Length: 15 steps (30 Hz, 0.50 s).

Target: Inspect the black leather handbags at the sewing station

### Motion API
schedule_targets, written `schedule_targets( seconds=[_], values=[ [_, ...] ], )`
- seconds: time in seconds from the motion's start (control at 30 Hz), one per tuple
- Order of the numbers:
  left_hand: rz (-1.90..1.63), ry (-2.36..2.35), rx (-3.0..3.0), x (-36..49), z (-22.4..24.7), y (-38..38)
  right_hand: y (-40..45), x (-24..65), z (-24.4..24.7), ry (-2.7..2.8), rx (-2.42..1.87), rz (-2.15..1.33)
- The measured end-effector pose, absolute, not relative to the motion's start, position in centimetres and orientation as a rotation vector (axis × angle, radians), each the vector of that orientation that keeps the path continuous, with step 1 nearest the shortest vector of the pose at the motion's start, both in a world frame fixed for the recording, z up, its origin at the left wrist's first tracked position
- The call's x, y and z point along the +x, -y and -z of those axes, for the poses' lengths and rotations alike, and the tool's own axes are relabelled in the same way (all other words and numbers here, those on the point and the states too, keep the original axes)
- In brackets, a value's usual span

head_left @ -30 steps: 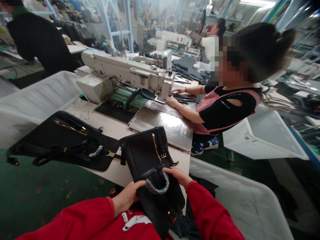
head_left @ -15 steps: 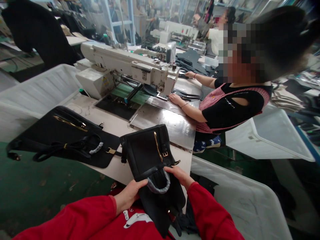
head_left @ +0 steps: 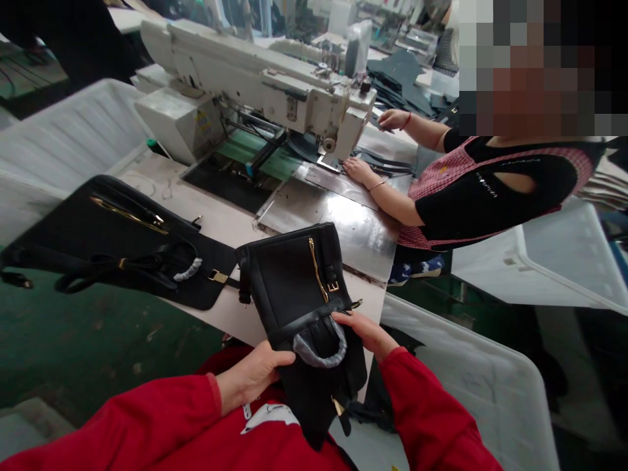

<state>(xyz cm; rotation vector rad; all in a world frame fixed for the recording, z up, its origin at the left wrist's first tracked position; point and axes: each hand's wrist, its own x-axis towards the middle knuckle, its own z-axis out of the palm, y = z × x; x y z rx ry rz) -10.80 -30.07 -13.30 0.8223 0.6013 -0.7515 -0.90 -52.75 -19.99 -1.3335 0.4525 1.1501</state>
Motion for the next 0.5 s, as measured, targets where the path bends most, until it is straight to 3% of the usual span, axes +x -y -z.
schedule_targets(
  seconds=[0.5],
  values=[
    [0.747, -0.659, 0.613, -10.2, 13.1, 29.2, 52.4, -0.1, 18.5, -0.515, -1.355, -1.16]
  ],
)
